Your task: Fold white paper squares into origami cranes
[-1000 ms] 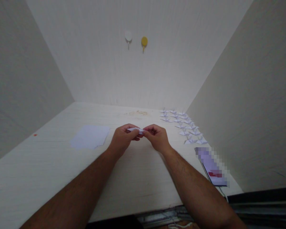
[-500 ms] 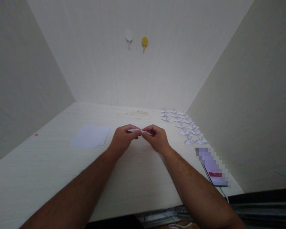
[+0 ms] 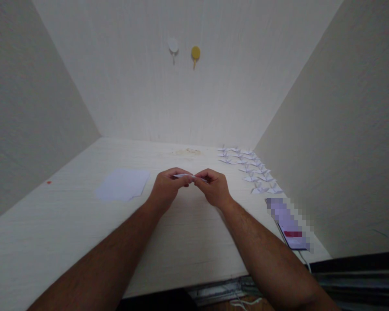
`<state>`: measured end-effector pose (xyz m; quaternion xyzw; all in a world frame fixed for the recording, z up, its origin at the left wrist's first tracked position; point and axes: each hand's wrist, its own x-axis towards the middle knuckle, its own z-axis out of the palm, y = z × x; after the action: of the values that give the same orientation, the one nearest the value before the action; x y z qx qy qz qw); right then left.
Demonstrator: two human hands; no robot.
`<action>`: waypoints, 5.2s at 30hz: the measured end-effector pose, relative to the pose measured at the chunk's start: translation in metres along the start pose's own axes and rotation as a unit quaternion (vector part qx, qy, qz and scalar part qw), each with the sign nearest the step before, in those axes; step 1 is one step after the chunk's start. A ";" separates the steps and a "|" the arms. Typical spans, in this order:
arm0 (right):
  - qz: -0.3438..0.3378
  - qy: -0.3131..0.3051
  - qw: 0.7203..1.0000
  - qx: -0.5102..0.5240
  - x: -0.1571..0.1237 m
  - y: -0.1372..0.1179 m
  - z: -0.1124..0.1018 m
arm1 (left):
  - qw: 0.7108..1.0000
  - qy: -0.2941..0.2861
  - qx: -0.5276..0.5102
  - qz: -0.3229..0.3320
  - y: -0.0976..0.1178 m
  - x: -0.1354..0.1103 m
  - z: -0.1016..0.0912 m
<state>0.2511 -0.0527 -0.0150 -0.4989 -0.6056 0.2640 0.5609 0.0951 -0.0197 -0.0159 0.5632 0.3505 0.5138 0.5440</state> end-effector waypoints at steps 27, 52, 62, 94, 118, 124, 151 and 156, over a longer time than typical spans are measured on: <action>0.029 0.001 0.998 0.055 0.000 -0.005 -0.001 | 0.999 -0.026 0.031 0.016 0.002 -0.002 -0.001; 0.034 0.043 0.998 -0.009 0.001 -0.002 -0.003 | 0.997 -0.060 0.054 -0.004 0.002 -0.002 0.000; 0.057 -0.017 0.998 0.038 0.003 0.002 0.000 | 0.993 0.008 0.117 0.028 0.001 -0.003 0.001; -0.017 -0.037 0.992 -0.120 -0.002 0.001 0.000 | 0.994 -0.008 0.104 -0.022 0.003 -0.001 -0.001; 0.053 -0.012 0.998 0.037 0.003 0.006 0.003 | 0.996 -0.034 -0.077 -0.030 -0.006 0.001 0.003; 0.050 -0.001 0.998 0.035 0.004 0.008 0.004 | 1.000 0.018 -0.015 -0.008 -0.008 0.002 0.003; 0.068 -0.061 0.985 0.146 0.006 0.009 0.001 | 0.997 -0.033 0.030 0.069 -0.005 0.001 0.004; 0.072 -0.050 0.989 0.121 0.005 0.007 0.001 | 0.998 -0.037 0.027 0.052 -0.004 0.000 0.005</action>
<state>0.2529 -0.0455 -0.0192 -0.4558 -0.5590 0.3992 0.5660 0.1005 -0.0205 -0.0195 0.6135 0.3145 0.5107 0.5137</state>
